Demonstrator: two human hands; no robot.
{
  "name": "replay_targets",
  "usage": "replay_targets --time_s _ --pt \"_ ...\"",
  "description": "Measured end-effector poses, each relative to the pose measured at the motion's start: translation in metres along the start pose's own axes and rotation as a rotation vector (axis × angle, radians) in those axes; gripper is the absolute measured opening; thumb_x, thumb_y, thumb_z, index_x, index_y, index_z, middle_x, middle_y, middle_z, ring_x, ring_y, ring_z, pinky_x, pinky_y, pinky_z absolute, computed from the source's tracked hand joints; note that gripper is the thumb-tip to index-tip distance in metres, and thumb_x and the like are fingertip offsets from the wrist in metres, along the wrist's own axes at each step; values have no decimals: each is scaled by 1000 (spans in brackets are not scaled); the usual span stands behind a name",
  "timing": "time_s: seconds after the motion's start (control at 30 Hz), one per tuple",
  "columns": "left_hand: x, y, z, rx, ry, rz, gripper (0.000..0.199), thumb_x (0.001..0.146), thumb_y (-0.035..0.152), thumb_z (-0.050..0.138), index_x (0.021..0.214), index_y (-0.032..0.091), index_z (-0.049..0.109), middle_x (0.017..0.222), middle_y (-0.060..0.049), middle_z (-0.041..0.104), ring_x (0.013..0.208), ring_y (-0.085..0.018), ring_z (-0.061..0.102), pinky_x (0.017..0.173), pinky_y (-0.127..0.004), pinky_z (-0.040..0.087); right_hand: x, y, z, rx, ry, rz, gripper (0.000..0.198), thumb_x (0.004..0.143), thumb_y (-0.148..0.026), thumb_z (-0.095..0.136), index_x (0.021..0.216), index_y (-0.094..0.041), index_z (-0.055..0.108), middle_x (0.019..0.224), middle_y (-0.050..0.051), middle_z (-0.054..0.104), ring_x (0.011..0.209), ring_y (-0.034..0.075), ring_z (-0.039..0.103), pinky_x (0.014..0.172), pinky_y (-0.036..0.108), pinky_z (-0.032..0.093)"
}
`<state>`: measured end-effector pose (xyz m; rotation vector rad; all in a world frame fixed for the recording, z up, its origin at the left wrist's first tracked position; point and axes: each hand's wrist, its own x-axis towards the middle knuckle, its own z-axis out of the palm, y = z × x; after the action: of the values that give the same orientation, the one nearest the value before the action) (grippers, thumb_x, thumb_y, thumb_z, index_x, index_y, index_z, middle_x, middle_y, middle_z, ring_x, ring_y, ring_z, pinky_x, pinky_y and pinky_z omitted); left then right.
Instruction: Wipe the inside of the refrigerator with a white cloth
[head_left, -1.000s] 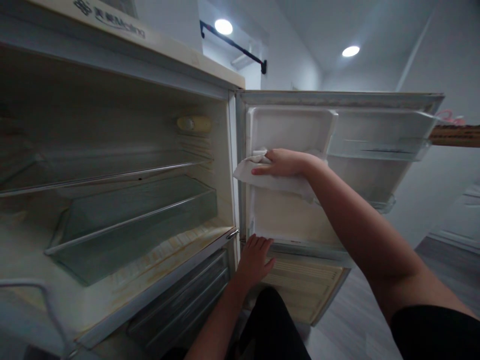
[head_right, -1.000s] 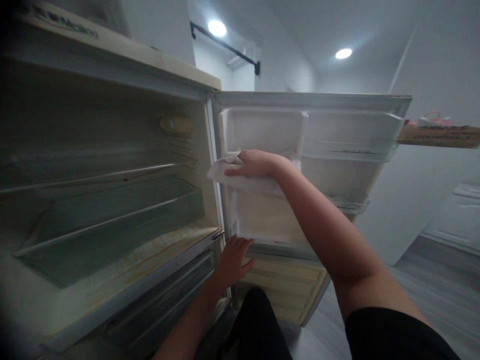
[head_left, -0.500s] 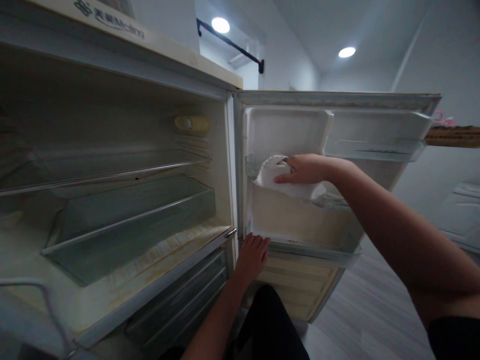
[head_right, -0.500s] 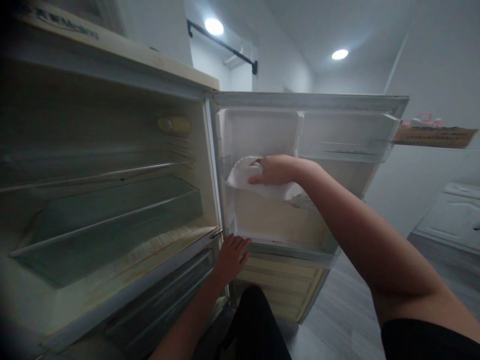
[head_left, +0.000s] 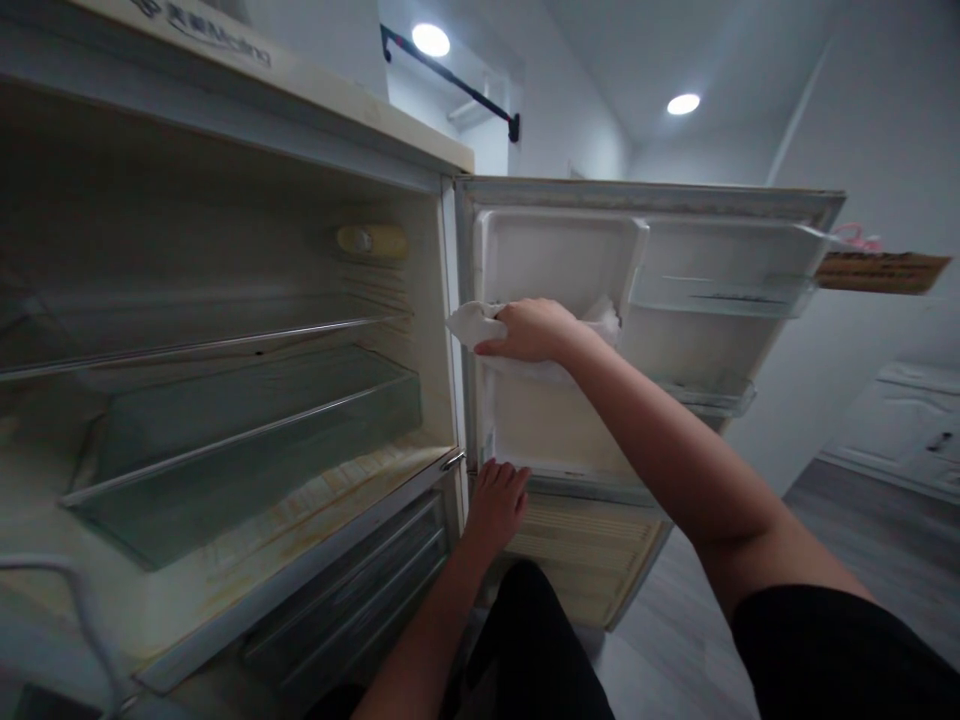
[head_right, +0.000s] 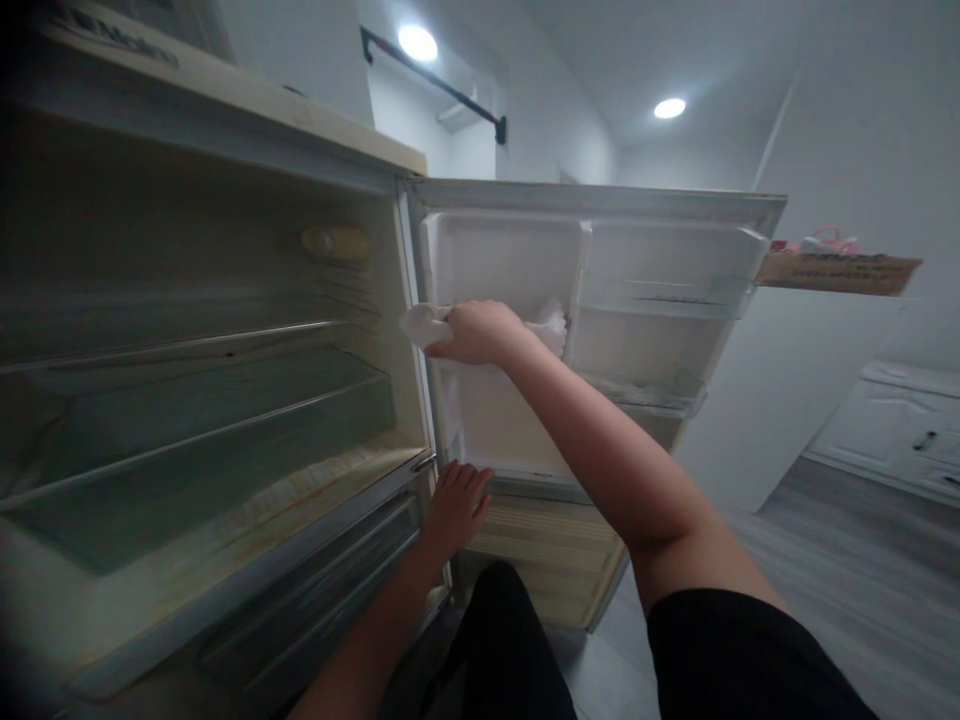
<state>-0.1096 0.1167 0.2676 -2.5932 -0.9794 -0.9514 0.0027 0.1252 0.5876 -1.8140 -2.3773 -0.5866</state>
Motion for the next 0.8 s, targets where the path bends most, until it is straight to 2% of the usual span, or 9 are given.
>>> replay_targets --time_s 0.2,0.33,0.47,0.53,0.63,0.7,0.73,0.8 --pt "-2 -6 -1 -42 12 23 37 88 21 67 125 22 60 109 -6 65 110 -28 58 115 -50 41 -27 20 -5 23 -7 -11 59 100 -64 47 125 -16 72 117 18 74 101 30 71 81 34 48" --pt "-4 -9 0 -59 19 26 36 88 21 66 124 21 60 108 -6 64 110 -28 58 115 -50 41 -49 38 -8 55 -44 124 70 100 -71 36 116 -15 75 110 19 75 98 31 71 79 34 48" --pt "-4 -10 1 -93 24 32 36 88 21 66 123 22 59 108 -5 63 109 -27 57 115 -50 40 -50 54 -2 209 -7 245 70 99 -73 38 97 -15 76 93 17 75 92 29 71 79 35 50" --pt "-4 -9 1 -91 26 29 36 88 20 66 123 22 59 108 -5 63 109 -27 56 115 -50 40 -41 61 2 448 113 266 73 99 -75 34 96 -15 75 89 14 73 87 27 70 77 35 53" --pt "-4 -9 2 -79 24 30 37 88 20 65 125 22 59 109 -6 64 110 -28 56 115 -50 40 -23 66 2 763 482 209 83 103 -73 12 118 -15 70 107 13 73 98 26 70 84 38 58" --pt "-4 -8 3 -78 24 30 39 88 20 65 126 22 58 110 -6 64 111 -28 56 115 -50 40 -10 60 -3 725 689 120 78 105 -65 8 137 -17 60 131 14 66 122 28 63 101 44 54" --pt "-4 -8 3 -81 23 27 39 88 20 65 127 22 58 110 -6 64 111 -28 56 115 -50 40 -4 54 -5 629 732 71 71 107 -61 12 145 -18 54 143 14 59 137 30 54 111 48 47" --pt "-4 -8 3 -85 17 17 40 88 20 65 127 23 58 110 -6 64 111 -28 57 115 -50 40 11 38 -10 387 696 -16 64 107 -54 26 158 -19 41 164 14 36 157 33 25 125 54 29"
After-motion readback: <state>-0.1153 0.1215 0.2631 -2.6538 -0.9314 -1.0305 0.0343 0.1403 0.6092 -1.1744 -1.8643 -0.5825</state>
